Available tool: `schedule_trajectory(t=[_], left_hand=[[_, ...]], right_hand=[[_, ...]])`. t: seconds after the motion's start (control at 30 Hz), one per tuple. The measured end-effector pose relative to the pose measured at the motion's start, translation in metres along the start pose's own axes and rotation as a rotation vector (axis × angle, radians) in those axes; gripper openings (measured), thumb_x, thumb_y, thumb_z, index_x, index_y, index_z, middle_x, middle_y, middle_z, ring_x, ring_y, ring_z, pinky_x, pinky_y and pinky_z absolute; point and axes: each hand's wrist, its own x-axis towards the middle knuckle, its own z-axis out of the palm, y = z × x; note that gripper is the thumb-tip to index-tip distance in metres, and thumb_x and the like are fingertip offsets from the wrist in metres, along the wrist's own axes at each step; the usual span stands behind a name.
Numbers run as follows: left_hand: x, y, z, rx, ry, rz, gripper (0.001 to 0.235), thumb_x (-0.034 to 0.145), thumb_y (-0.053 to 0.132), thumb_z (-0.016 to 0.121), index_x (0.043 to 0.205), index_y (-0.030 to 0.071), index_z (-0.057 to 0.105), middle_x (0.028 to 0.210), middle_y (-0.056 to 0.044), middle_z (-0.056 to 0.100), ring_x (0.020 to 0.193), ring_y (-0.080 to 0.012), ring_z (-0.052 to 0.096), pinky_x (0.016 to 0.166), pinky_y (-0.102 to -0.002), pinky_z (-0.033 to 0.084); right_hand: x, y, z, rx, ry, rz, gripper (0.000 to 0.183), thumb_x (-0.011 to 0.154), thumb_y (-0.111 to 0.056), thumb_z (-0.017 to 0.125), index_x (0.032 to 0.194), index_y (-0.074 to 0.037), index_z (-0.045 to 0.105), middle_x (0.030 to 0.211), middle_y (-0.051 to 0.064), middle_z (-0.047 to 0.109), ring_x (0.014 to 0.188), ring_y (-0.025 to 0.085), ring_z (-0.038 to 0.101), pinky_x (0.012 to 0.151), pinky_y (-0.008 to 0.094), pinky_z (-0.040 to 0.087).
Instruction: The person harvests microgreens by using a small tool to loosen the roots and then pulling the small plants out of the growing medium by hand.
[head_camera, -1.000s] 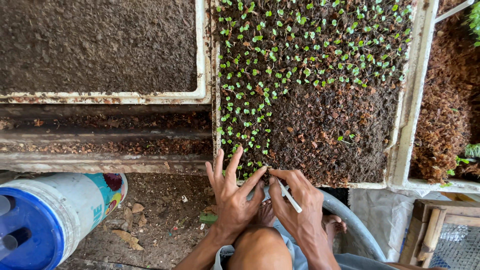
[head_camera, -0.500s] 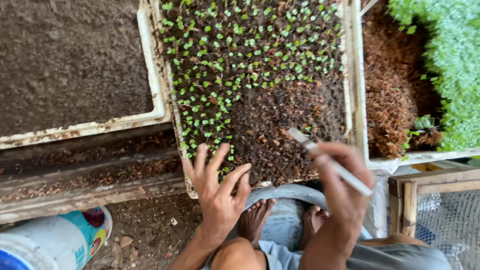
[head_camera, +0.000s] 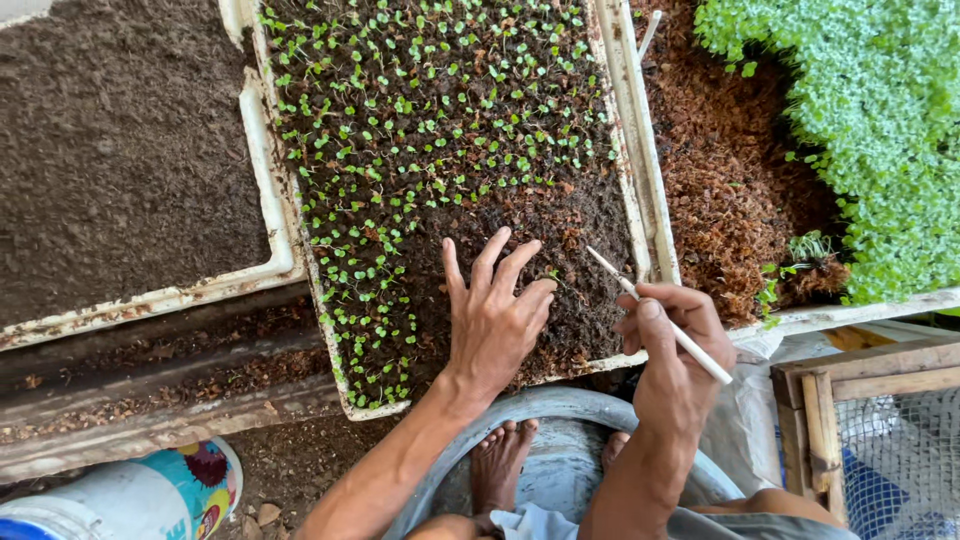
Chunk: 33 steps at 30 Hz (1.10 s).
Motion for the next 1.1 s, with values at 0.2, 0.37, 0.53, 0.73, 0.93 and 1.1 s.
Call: schedule_trajectory(t=[0.2, 0.37, 0.53, 0.73, 0.93, 1.1], left_hand=[[-0.002, 0.001, 0.003, 0.006, 0.063, -0.004, 0.005, 0.09, 0.022, 0.069, 0.089, 0.019, 0.073, 0.13, -0.003, 0.062, 0.14, -0.0294, 0.041, 0.116, -0.073, 0.007], [-0.015, 0.005, -0.033, -0.071, 0.131, -0.018, 0.004, 0.09, 0.023, 0.069, 0.089, 0.02, 0.072, 0.128, -0.001, 0.063, 0.138, -0.0283, 0.045, 0.116, -0.072, 0.009], [-0.032, -0.017, -0.053, -0.085, 0.254, -0.074, 0.004, 0.088, 0.024, 0.072, 0.091, 0.023, 0.07, 0.119, 0.005, 0.066, 0.127, -0.0238, 0.056, 0.116, -0.066, 0.021], [-0.088, -0.046, -0.12, -0.325, 0.297, -0.19, 0.008, 0.097, 0.014, 0.061, 0.1, 0.009, 0.066, 0.101, -0.005, 0.071, 0.097, -0.0232, 0.069, 0.101, -0.044, 0.047], [-0.167, -0.058, -0.104, -0.449, 0.405, -0.414, 0.008, 0.094, 0.007, 0.063, 0.1, 0.002, 0.062, 0.095, -0.011, 0.068, 0.087, -0.0189, 0.067, 0.083, -0.029, 0.059], [-0.178, -0.039, -0.09, -0.527, 0.423, -0.509, 0.005, 0.09, 0.006, 0.066, 0.094, 0.002, 0.066, 0.088, -0.009, 0.07, 0.079, -0.0166, 0.068, 0.074, -0.026, 0.061]], right_hand=[[0.004, 0.0, -0.013, -0.02, 0.015, 0.003, 0.015, 0.097, -0.003, 0.06, 0.105, 0.009, 0.063, 0.087, 0.026, 0.068, 0.063, 0.021, 0.067, 0.047, 0.026, 0.052], [0.002, 0.007, -0.018, -0.028, 0.016, -0.023, 0.017, 0.097, -0.001, 0.06, 0.109, 0.01, 0.062, 0.09, 0.026, 0.067, 0.065, 0.021, 0.066, 0.049, 0.026, 0.052], [-0.004, 0.01, 0.004, -0.069, -0.064, -0.034, 0.024, 0.095, 0.003, 0.064, 0.118, 0.011, 0.059, 0.097, 0.025, 0.067, 0.069, 0.019, 0.064, 0.052, 0.026, 0.051], [-0.05, -0.01, 0.038, -0.201, -0.223, 0.015, 0.022, 0.106, -0.021, 0.056, 0.109, 0.0, 0.061, 0.082, 0.013, 0.064, 0.065, 0.015, 0.062, 0.059, 0.024, 0.051], [-0.09, -0.008, 0.066, -0.508, -0.644, -0.242, 0.012, 0.093, -0.01, 0.066, 0.103, -0.005, 0.069, 0.103, 0.011, 0.073, 0.097, 0.023, 0.071, 0.087, 0.034, 0.057], [-0.1, 0.003, 0.073, -0.649, -0.642, -0.57, 0.014, 0.092, -0.009, 0.07, 0.105, -0.007, 0.065, 0.099, 0.008, 0.075, 0.09, 0.019, 0.073, 0.075, 0.028, 0.058]])
